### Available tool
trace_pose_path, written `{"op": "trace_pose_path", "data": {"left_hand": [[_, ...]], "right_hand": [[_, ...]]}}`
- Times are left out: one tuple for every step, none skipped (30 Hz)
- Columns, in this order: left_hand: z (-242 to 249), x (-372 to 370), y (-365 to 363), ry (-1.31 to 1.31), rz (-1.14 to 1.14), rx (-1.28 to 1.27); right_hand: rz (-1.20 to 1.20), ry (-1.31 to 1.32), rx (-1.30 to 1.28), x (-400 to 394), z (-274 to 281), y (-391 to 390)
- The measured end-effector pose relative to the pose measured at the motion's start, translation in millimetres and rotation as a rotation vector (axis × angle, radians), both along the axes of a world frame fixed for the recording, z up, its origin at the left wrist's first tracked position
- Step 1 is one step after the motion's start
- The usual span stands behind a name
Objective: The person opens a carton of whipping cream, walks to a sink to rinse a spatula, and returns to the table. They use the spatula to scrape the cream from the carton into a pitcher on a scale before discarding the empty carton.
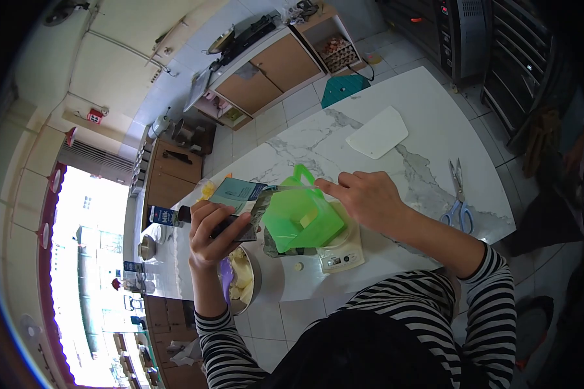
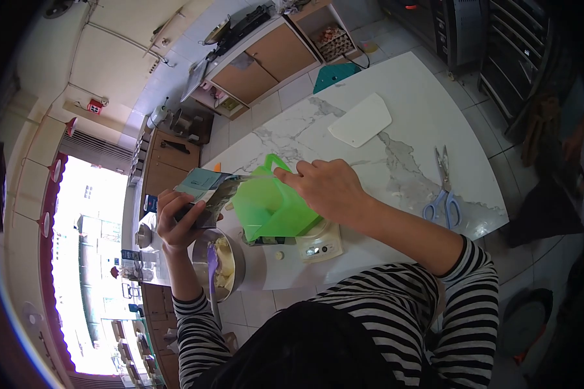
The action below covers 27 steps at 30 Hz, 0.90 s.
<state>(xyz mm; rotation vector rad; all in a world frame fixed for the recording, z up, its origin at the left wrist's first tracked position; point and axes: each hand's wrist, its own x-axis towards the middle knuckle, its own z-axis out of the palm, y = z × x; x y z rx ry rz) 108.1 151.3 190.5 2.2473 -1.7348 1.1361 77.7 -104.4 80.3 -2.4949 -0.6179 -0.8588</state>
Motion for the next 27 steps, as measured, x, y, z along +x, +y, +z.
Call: {"op": "trace_pose_path", "data": {"left_hand": [[-0.2,-0.2,0.7,-0.022,0.005,0.002],[-0.4,-0.9,1.3,-0.023,0.007,0.002],[-0.7,-1.6,1.7,-0.042,0.01,0.004],[-1.0,-2.0,2.0,-0.061,0.012,0.006],[-1.4,-2.5,2.8,-0.061,0.011,0.006],[-1.8,-3.0,3.7,-0.067,0.012,0.003],[-2.1,-3.3,4.2,-0.073,0.014,-0.001],[-2.4,-3.3,4.2,-0.073,0.015,-0.002],[-2.8,-3.5,4.0,-0.076,0.01,-0.004],[-3.3,-3.8,3.7,-0.078,0.005,-0.006],[-3.9,-3.6,3.3,-0.079,0.006,-0.008],[-4.7,-3.0,2.9,-0.081,-0.007,-0.013],[-5.1,-2.5,2.6,-0.082,-0.02,-0.017],[-4.8,-1.9,2.5,-0.084,-0.018,-0.018],[-4.4,-1.2,2.5,-0.067,-0.019,-0.002],[-4.1,-1.1,2.8,-0.05,-0.02,0.013],[-4.4,-1.5,3.3,-0.052,-0.016,0.011],[-5.2,-1.6,3.7,-0.031,-0.018,0.022],[-5.9,-1.1,4.0,-0.009,-0.021,0.034],[-6.7,-0.2,4.5,-0.011,-0.02,0.031],[-7.7,0.6,5.3,-0.013,-0.022,0.041],[-8.3,1.1,6.0,-0.015,-0.022,0.05],[-8.5,1.1,6.7,-0.015,-0.021,0.049],[-8.5,1.2,7.4,-0.014,-0.014,0.053],[-8.3,1.4,8.0,-0.014,-0.006,0.056],[-7.9,1.6,8.7,-0.013,-0.005,0.056],[-7.1,2.1,9.5,-0.004,0.013,0.057]], "right_hand": [[0.02,0.103,0.043,0.0,0.1,2.1],[0.022,0.102,0.043,0.4,0.5,3.0],[0.057,0.169,0.093,0.7,0.9,3.7],[0.09,0.237,0.143,1.1,1.2,3.9],[0.089,0.237,0.142,2.0,0.7,4.1],[0.122,0.286,0.182,3.8,-0.1,4.0],[0.157,0.336,0.222,5.3,0.6,3.7],[0.157,0.336,0.22,5.5,3.3,2.4],[0.186,0.445,0.276,4.7,9.3,0.1],[0.215,0.554,0.332,5.0,12.9,-1.4],[0.215,0.554,0.33,7.8,11.1,-2.3],[0.25,0.558,0.374,11.2,8.2,-3.6],[0.286,0.562,0.417,13.9,7.3,-5.6],[0.288,0.561,0.416,15.7,8.4,-10.2],[0.283,0.625,0.357,15.5,16.3,-16.4],[0.278,0.687,0.296,15.7,20.8,-20.6],[0.28,0.685,0.293,16.4,20.7,-23.2],[0.257,0.64,0.234,16.8,20.2,-26.2],[0.233,0.594,0.176,16.8,19.7,-29.3],[0.233,0.592,0.173,16.0,19.5,-32.4],[0.22,0.501,0.128,14.3,19.7,-35.3],[0.208,0.41,0.082,12.6,20.8,-37.5],[0.209,0.411,0.081,10.1,24.0,-39.6],[0.178,0.36,0.011,6.7,28.8,-42.3],[0.146,0.309,-0.059,3.8,33.0,-44.3],[0.147,0.309,-0.059,1.0,36.2,-44.8],[0.11,0.223,-0.113,-1.7,39.2,-44.2]]}}
